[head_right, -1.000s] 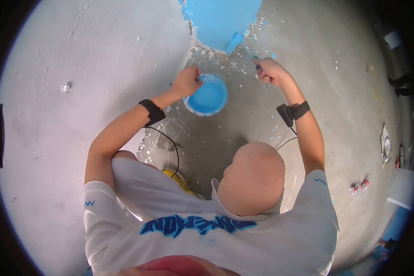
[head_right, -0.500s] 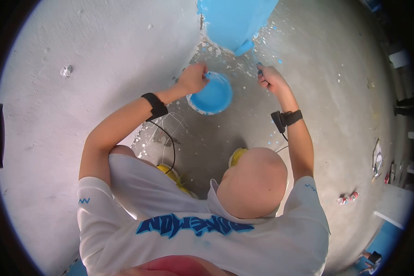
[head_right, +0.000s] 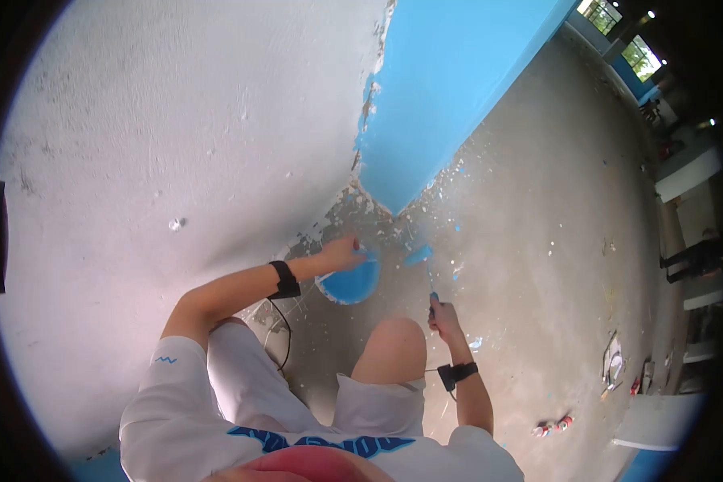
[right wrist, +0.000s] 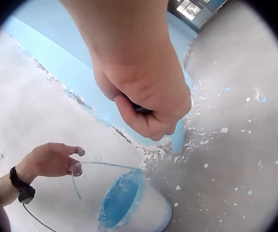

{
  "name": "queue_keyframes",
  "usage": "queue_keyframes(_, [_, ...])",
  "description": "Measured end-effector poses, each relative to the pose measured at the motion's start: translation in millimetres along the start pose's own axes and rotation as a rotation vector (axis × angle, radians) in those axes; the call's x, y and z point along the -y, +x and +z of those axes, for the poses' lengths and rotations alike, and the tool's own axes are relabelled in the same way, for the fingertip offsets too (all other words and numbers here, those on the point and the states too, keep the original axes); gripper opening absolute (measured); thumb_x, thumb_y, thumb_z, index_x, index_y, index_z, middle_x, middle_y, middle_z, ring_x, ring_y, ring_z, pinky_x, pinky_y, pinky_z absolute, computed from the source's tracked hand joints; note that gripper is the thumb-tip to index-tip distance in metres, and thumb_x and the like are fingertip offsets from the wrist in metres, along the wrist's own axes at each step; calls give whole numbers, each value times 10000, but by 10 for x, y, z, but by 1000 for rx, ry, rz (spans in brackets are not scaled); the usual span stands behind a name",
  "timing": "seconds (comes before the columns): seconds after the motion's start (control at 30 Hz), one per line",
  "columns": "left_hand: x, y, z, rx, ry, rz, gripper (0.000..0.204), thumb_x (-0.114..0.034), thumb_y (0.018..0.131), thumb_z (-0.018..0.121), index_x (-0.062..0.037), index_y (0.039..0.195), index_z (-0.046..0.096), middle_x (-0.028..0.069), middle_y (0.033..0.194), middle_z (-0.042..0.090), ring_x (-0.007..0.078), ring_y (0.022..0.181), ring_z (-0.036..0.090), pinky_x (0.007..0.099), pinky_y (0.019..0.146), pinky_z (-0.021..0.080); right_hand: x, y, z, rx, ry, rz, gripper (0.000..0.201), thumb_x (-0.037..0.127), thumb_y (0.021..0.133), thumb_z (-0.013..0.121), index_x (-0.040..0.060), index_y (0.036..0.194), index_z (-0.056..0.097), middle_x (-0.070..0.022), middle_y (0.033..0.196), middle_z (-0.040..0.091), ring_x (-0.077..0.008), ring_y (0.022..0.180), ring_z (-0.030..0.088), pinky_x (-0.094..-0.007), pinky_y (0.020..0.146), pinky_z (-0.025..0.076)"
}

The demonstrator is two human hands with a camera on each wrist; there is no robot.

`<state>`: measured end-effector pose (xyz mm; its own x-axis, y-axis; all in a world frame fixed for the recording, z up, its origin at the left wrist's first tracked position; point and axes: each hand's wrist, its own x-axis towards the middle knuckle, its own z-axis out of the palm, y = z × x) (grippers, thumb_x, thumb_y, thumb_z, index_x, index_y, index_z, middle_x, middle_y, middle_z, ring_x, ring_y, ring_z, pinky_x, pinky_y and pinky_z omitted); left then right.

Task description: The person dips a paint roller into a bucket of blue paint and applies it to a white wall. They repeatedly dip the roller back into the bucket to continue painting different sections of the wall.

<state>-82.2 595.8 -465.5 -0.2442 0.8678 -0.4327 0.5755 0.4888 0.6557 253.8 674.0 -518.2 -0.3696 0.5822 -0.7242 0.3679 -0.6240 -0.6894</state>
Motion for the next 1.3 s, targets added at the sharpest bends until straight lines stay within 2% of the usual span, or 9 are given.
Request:
queue_keyframes(0.07, [-161, -149, -212, 80, -258, -45, 442, -347, 749, 643, -41, 1046, 526, 126, 763, 658, 286, 733, 657, 387, 669, 494, -52, -409, -172, -135, -60, 50, 379, 309, 966, 521, 113, 659, 414, 25, 527, 358, -94, 392, 341, -256, 349, 235])
queue_keyframes(0.13, [-321, -261, -393, 63, -303, -46, 412, -334, 738, 650, -42, 1008, 542, 112, 725, 653, 259, 686, 653, 383, 646, 500, -113, -791, -416, -112, 119, 127, 444, 374, 964, 524, 139, 618, 378, 40, 501, 312, -88, 382, 323, -246, 353, 226])
queue_keyframes(0.4, [-1501, -1332, -1339, -151, -226, -26, 309, -278, 722, 653, -90, 954, 573, 113, 723, 662, 257, 692, 665, 379, 651, 509, 523, -2621, -921, -263, 182, 196, 500, 458, 955, 513, 165, 587, 345, 39, 473, 308, -87, 361, 312, -253, 347, 232])
queue_keyframes(0.6, [-2885, -2322, -2493, -203, -433, -109, 264, -201, 754, 628, -73, 971, 548, 123, 679, 652, 239, 668, 670, 355, 623, 514, 1909, -3986, -914, -260, 264, 196, 490, 474, 954, 506, 164, 603, 361, 46, 474, 330, -79, 354, 325, -248, 335, 248])
queue_keyframes(0.7, [-3493, -2969, -2871, -223, -533, -188, 226, -181, 769, 608, -43, 940, 561, 108, 674, 649, 206, 649, 658, 329, 608, 512, 2594, -4708, -896, -253, 124, 61, 477, 461, 959, 506, 154, 616, 381, 43, 480, 330, -80, 357, 335, -241, 335, 256])
queue_keyframes(0.77, [-3739, -3203, -3200, -187, -700, -133, 192, -153, 783, 577, -5, 904, 585, 83, 674, 629, 174, 658, 637, 298, 604, 505, 3073, -5020, -943, -221, 47, 14, 466, 450, 965, 498, 142, 630, 398, 36, 484, 349, -83, 355, 342, -248, 330, 269])
queue_keyframes(0.83, [-4141, -3509, -3464, -260, -739, -129, 188, -149, 786, 562, 8, 881, 597, 79, 685, 618, 168, 660, 624, 289, 612, 496, 3486, -5197, -1012, -180, -39, -35, 455, 438, 971, 490, 129, 645, 414, 30, 488, 368, -86, 353, 349, -256, 326, 281])
queue_keyframes(1.07, [-5118, -4497, -3714, -506, -788, -151, 194, -144, 807, 513, 20, 816, 615, 75, 717, 599, 150, 680, 568, 276, 659, 452, 4531, -5731, -1158, 337, -170, -160, 398, 366, 990, 463, 59, 737, 488, -4, 507, 438, -98, 352, 408, -269, 321, 319])
queue_keyframes(1.3, [-5275, -4920, -3679, -646, -771, -94, 248, -170, 820, 474, -16, 753, 656, 45, 696, 620, 125, 689, 549, 261, 656, 394, 4974, -6112, -853, 699, -293, -126, 378, 333, 993, 454, 33, 770, 508, -13, 534, 463, -117, 372, 426, -275, 351, 340])
